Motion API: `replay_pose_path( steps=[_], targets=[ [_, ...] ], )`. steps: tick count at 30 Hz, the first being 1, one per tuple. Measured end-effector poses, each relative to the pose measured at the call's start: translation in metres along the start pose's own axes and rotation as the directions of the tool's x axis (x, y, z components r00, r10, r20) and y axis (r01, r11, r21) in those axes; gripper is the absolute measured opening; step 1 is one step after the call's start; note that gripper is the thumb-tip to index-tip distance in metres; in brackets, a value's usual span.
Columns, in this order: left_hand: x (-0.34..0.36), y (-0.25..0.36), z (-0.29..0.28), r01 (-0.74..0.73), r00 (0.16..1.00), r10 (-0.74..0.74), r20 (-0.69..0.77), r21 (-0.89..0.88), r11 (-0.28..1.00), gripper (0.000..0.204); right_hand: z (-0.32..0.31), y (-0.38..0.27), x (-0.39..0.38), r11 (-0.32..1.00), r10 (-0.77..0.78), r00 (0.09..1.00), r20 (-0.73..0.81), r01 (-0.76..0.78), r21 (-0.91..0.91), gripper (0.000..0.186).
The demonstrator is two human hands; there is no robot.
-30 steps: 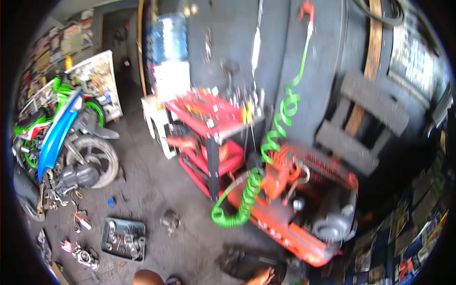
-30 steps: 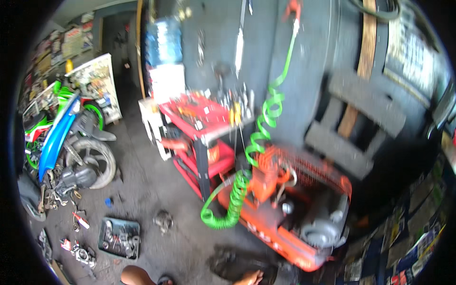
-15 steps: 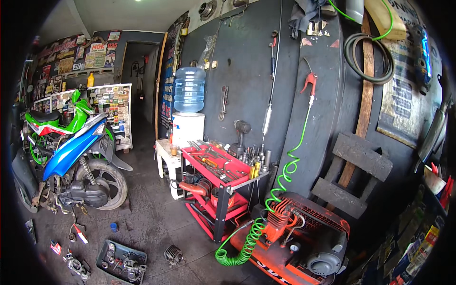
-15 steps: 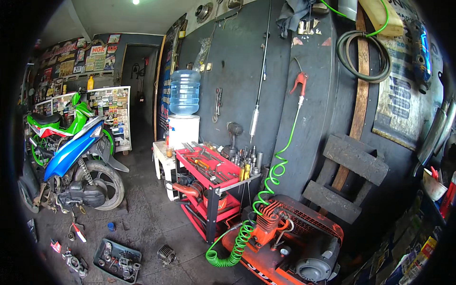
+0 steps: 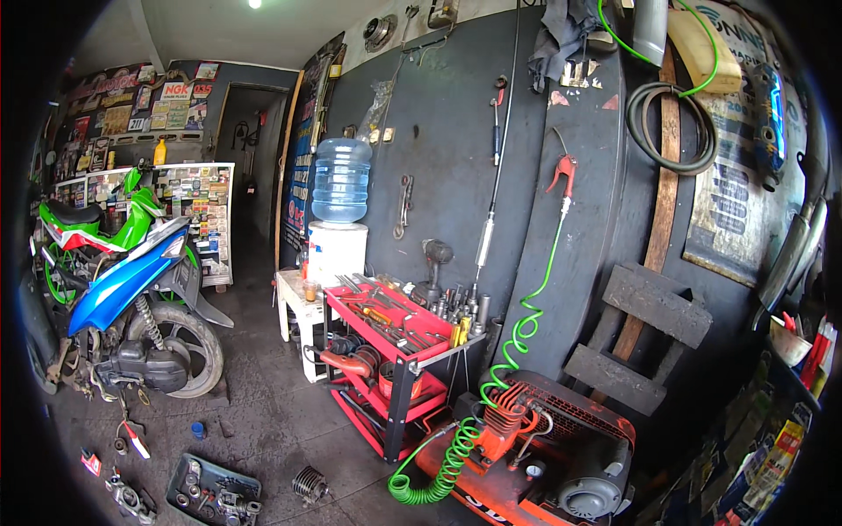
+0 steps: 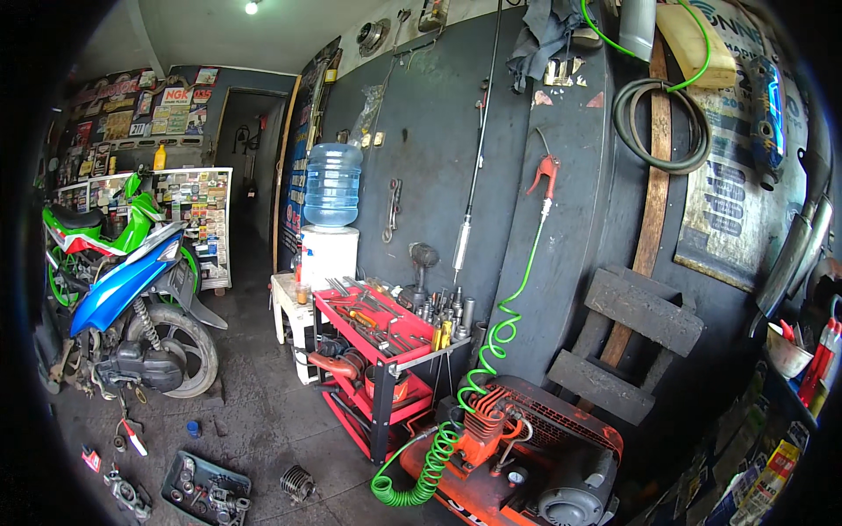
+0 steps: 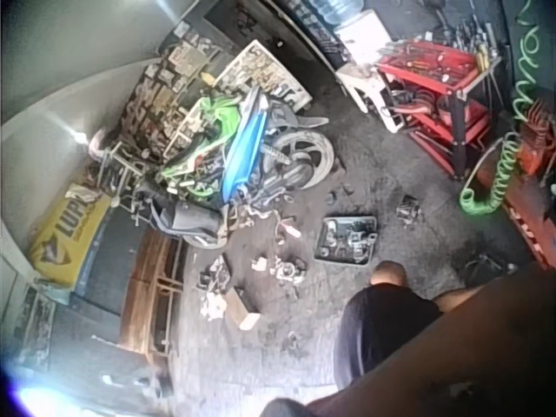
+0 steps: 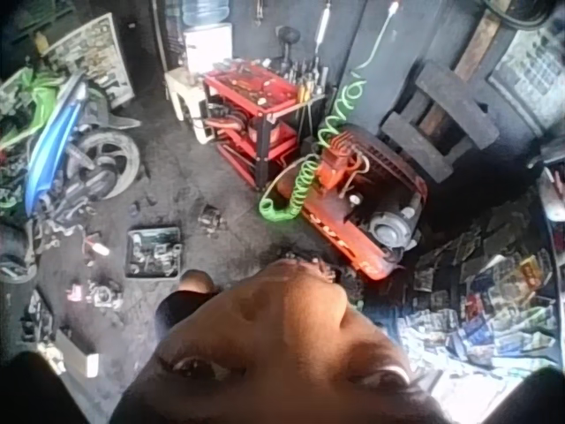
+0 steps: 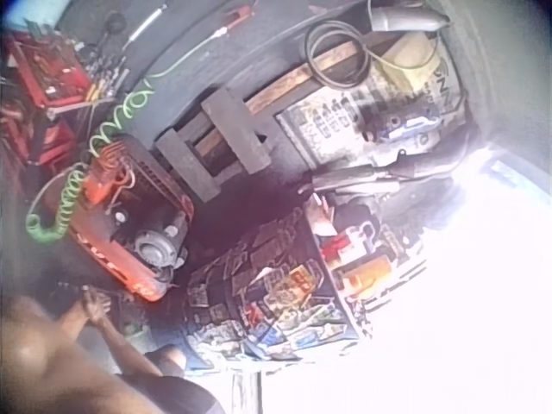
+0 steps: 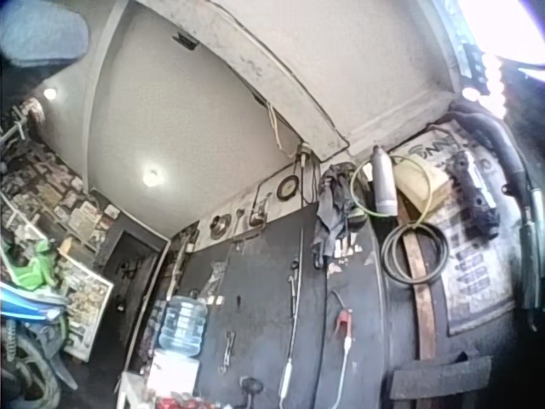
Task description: Cleaning and inspecting motorcycle engine components including the cylinder head and piston.
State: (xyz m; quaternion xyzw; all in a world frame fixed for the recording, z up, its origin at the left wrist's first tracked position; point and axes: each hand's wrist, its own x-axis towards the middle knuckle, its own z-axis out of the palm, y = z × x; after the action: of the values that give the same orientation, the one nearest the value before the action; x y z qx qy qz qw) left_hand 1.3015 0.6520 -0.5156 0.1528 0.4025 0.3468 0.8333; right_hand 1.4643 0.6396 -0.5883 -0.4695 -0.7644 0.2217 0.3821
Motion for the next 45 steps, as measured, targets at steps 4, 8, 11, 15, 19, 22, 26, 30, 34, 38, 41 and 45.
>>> replay_pose_path(
  steps=[4,8,11,15,19,22,26,30,34,38,41,45],
  targets=[
    [-0.027,0.046,0.024,-0.004,0.998,-0.005,0.057,0.154,0.988,0.073,0.001,-0.043,0.047,0.794,0.476,0.878,-0.057,-0.456,-0.402,0.053],
    [-0.084,0.120,0.076,0.003,0.990,-0.042,0.132,0.281,0.960,0.075,0.010,0.064,0.024,0.432,0.526,0.846,0.084,-0.181,-0.883,0.045],
    [-0.115,0.178,0.099,-0.360,0.933,0.355,0.062,0.182,0.915,0.025,-0.012,0.063,0.024,0.521,0.488,0.873,0.025,-0.268,-0.810,0.033],
    [-0.172,0.289,0.151,-0.466,0.852,0.517,0.083,0.570,0.677,0.023,-0.119,-0.053,0.070,0.580,0.471,0.876,-0.104,-0.397,-0.711,0.024],
    [-0.162,0.398,0.128,-0.421,0.709,0.688,0.152,0.874,0.241,0.030,-0.260,-0.329,0.264,0.834,0.463,0.857,-0.225,-0.507,-0.217,0.038],
    [-0.274,0.515,0.189,-0.267,0.657,0.753,0.031,0.944,0.194,0.030,-0.363,-0.480,0.421,0.968,0.248,0.865,-0.437,-0.236,0.083,0.024],
    [-0.407,0.618,0.183,-0.248,0.492,0.865,-0.098,0.937,0.247,0.040,-0.472,-0.708,0.656,0.850,0.164,0.813,-0.559,0.171,0.498,0.031],
    [-0.475,0.707,0.216,-0.343,0.526,0.817,0.234,0.938,-0.048,0.039,-0.590,-0.763,0.839,0.989,-0.100,0.317,-0.943,0.132,-0.060,0.089],
    [-0.584,0.801,0.337,-0.318,0.357,0.920,0.162,0.947,-0.044,0.034,-0.636,-0.792,0.878,0.989,-0.014,0.342,-0.940,-0.132,-0.063,0.039],
    [-0.609,0.881,0.419,-0.609,0.185,0.937,0.296,0.783,-0.127,0.036,-0.638,-0.859,0.833,0.961,-0.275,0.335,-0.901,0.106,-0.254,0.031],
    [-0.600,0.943,0.512,-0.756,0.236,0.855,0.462,0.640,-0.137,0.038,-0.658,-0.885,0.804,0.935,-0.259,0.509,-0.821,0.346,-0.080,0.025],
    [-0.552,0.983,0.651,-0.931,0.364,0.777,0.514,0.225,0.287,0.060,-0.689,-0.911,0.766,0.968,-0.174,0.805,-0.567,0.246,0.051,0.025]
  ],
)
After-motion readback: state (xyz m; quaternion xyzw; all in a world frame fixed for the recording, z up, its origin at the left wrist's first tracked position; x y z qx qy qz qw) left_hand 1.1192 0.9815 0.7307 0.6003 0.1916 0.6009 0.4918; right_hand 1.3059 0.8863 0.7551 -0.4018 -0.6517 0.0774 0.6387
